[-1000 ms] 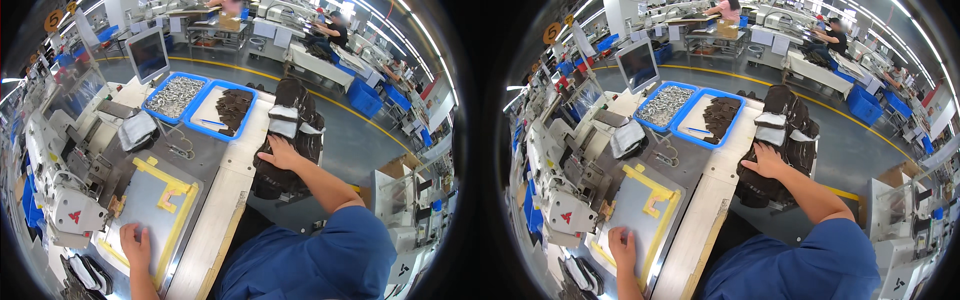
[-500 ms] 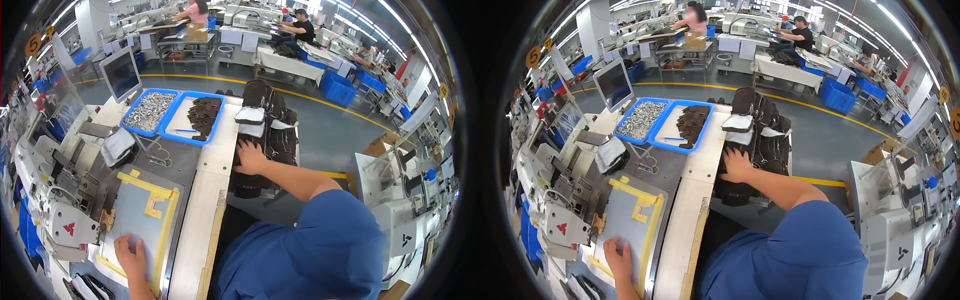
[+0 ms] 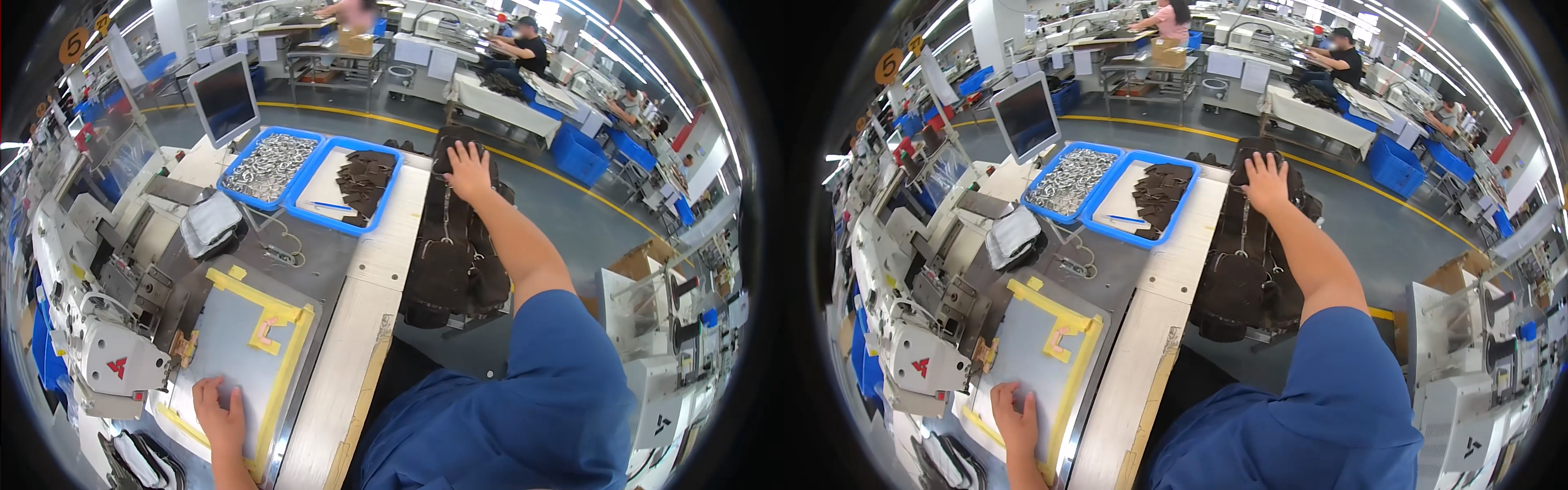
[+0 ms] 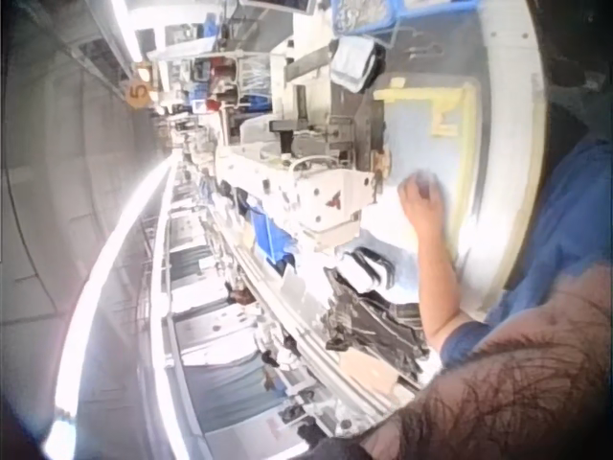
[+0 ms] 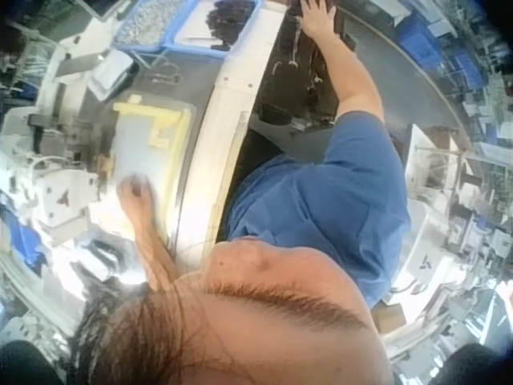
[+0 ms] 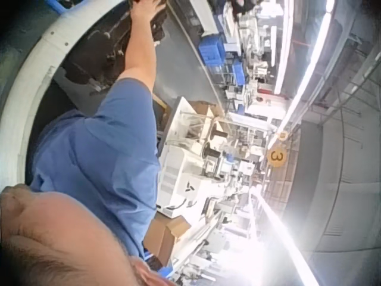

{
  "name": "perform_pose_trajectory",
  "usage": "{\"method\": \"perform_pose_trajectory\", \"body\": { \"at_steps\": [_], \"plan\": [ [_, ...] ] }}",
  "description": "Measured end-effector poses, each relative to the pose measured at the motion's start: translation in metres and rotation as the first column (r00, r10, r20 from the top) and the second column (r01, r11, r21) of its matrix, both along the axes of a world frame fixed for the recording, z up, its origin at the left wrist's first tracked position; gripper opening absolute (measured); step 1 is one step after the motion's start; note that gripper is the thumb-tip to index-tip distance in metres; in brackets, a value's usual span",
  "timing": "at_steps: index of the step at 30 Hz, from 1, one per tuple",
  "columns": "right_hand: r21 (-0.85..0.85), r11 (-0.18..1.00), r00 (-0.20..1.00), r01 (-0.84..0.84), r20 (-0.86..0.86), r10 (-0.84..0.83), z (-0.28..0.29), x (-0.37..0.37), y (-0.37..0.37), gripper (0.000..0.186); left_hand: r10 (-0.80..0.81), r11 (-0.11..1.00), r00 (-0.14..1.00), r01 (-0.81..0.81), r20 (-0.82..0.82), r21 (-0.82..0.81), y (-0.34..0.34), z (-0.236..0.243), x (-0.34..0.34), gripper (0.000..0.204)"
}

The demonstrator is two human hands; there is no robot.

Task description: The person sews a zipper onto a plaid fabric pouch using an industrial sewing machine. They align the zipper, guide the fabric through the machine, and trim the excess thread after each stitch. The person repeats this process for multiple pouches, handling them one at a time.

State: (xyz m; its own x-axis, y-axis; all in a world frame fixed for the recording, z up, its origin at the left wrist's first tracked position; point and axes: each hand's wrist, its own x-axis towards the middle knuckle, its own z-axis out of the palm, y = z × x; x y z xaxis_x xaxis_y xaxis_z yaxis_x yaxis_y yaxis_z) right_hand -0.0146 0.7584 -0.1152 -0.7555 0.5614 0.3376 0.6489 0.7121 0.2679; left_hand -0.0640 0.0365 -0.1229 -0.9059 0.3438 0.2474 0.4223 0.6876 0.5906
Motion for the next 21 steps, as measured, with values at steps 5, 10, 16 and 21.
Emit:
{"method": "perform_pose_trajectory", "body": {
  "at_steps": [5, 10, 16, 21],
  "plan": [
    [-0.141, 0.989, 0.997, 0.045, -0.050, -0.052, -0.015, -0.049, 0.009, 0.070, 0.089, 0.995, 0.995, -0.090, -0.038, -0.032, -0.005, 0.005, 0.005, 0.031],
    [0.095, 0.990, 0.991, -0.106, 0.091, 0.098, -0.103, -0.046, 0.071, 0.055, 0.078, 0.987, 0.988, -0.095, -0.131, -0.128, 0.002, 0.007, 0.000, 0.030],
    [0.105, 0.992, 0.888, -0.066, 0.460, 0.011, -0.122, -0.050, 0.149, 0.045, 0.079, 0.973, 0.979, -0.117, -0.188, -0.199, -0.007, 0.007, 0.013, 0.032],
    [-0.094, 0.993, 0.954, 0.077, 0.297, -0.046, -0.078, -0.063, 0.179, 0.057, 0.276, 0.905, 0.929, -0.337, -0.246, -0.259, -0.057, 0.018, 0.048, 0.029]
  ]
}}
